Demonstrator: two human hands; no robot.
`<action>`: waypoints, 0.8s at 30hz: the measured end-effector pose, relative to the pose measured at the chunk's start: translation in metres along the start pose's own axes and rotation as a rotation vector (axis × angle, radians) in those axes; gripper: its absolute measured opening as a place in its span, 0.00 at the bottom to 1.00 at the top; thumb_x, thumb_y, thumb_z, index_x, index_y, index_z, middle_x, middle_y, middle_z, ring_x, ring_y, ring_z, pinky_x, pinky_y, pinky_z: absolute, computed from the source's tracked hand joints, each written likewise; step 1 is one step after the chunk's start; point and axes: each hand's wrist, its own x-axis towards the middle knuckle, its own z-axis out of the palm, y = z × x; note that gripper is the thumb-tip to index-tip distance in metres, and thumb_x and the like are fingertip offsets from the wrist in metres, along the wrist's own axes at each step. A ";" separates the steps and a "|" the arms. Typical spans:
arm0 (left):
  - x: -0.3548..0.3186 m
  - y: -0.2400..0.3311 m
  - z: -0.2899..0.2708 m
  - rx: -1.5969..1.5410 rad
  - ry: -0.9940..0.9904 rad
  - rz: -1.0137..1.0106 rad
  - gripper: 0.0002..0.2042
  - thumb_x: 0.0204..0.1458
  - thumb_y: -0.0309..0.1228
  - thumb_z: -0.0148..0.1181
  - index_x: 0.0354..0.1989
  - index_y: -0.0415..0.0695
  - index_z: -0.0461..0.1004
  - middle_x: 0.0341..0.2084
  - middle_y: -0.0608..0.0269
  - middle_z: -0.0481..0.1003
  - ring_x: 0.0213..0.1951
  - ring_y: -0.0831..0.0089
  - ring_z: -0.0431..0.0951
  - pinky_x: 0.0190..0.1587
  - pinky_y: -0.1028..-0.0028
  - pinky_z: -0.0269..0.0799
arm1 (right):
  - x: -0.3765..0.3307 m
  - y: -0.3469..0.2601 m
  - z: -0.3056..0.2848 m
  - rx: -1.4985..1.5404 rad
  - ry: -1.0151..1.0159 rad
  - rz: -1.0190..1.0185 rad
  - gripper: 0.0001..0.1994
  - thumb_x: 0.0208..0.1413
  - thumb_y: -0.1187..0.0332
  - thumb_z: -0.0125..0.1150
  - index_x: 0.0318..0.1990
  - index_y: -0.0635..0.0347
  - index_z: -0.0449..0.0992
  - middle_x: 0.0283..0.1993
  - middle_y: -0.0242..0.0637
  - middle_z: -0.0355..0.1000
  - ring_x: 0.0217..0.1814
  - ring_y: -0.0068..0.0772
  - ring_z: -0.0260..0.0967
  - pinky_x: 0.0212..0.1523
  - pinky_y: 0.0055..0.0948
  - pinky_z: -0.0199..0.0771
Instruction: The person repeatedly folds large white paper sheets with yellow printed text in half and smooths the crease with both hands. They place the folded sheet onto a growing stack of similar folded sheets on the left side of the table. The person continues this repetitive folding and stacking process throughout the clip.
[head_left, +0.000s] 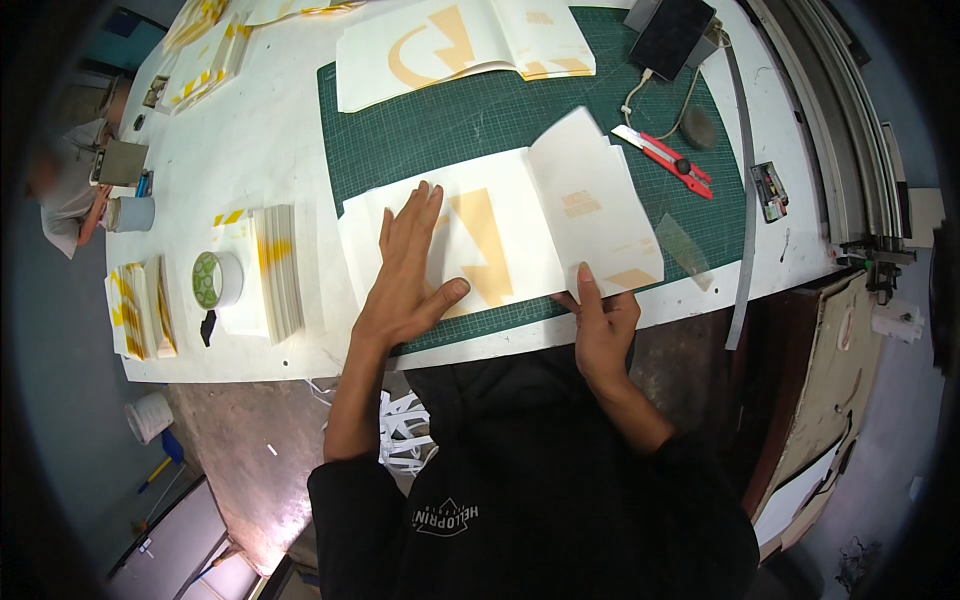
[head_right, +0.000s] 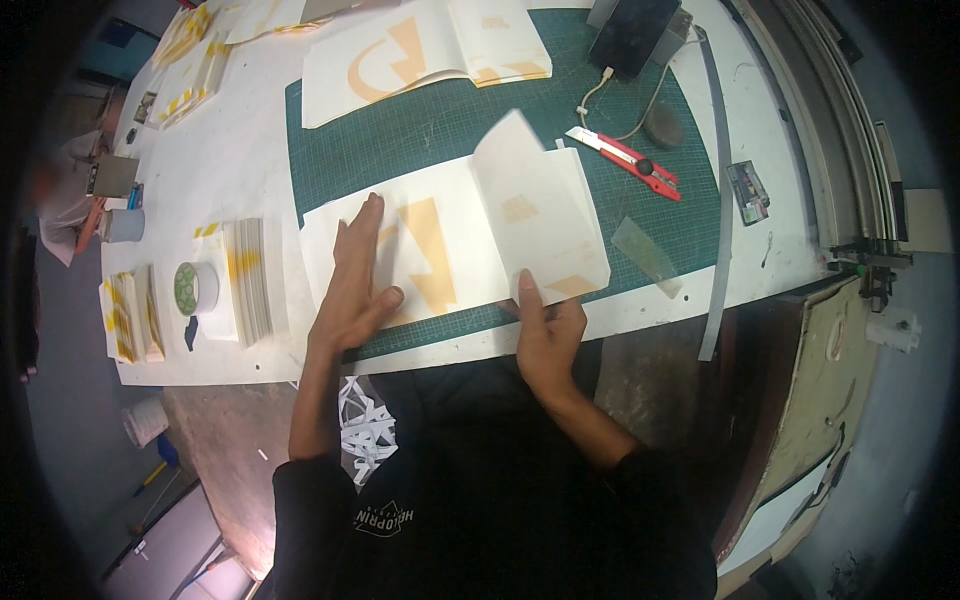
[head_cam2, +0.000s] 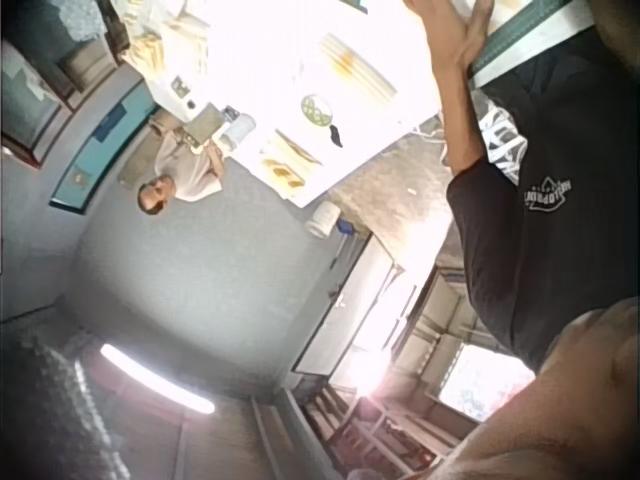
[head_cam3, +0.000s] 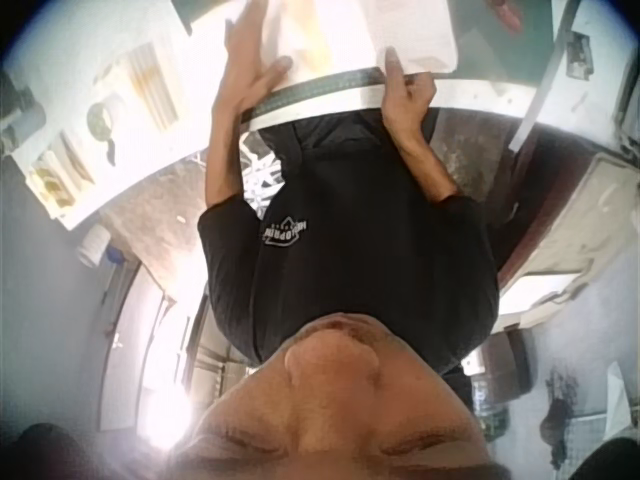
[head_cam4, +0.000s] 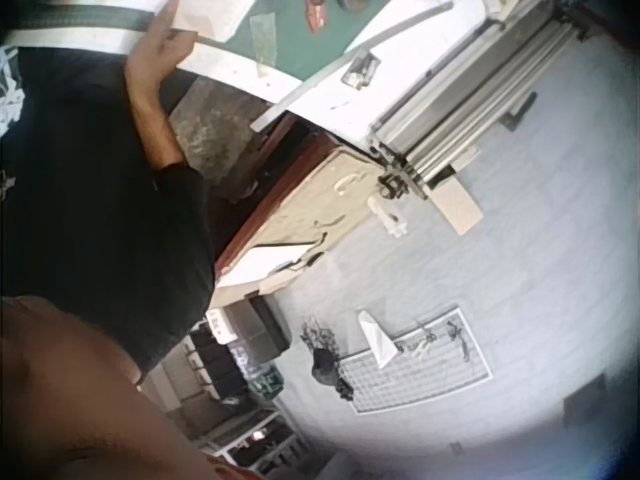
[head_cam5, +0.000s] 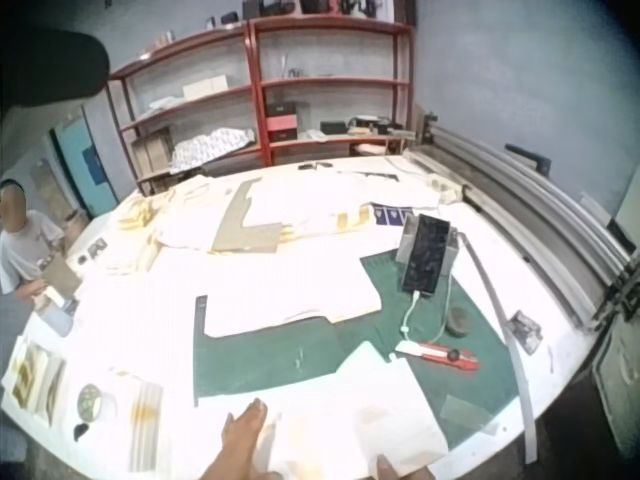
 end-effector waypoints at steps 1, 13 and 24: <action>0.000 0.001 0.000 0.006 -0.002 -0.003 0.56 0.54 0.69 0.58 0.82 0.47 0.43 0.79 0.37 0.47 0.81 0.44 0.43 0.81 0.45 0.25 | 0.000 -0.003 0.002 0.065 0.015 0.049 0.13 0.72 0.70 0.59 0.53 0.75 0.76 0.46 0.44 0.80 0.46 0.30 0.81 0.44 0.30 0.88; 0.001 0.004 0.003 0.146 -0.022 -0.023 0.53 0.55 0.62 0.65 0.81 0.44 0.48 0.78 0.34 0.46 0.81 0.44 0.42 0.80 0.45 0.25 | -0.001 -0.005 0.007 -0.096 0.042 -0.011 0.14 0.70 0.67 0.64 0.49 0.75 0.80 0.44 0.43 0.81 0.42 0.28 0.81 0.42 0.27 0.86; 0.038 -0.005 -0.036 0.158 0.214 -0.023 0.43 0.55 0.50 0.73 0.74 0.39 0.62 0.68 0.40 0.68 0.73 0.45 0.63 0.77 0.45 0.45 | 0.014 -0.032 -0.007 -0.088 -0.103 -0.152 0.10 0.67 0.72 0.66 0.48 0.72 0.79 0.42 0.38 0.81 0.40 0.25 0.79 0.41 0.26 0.81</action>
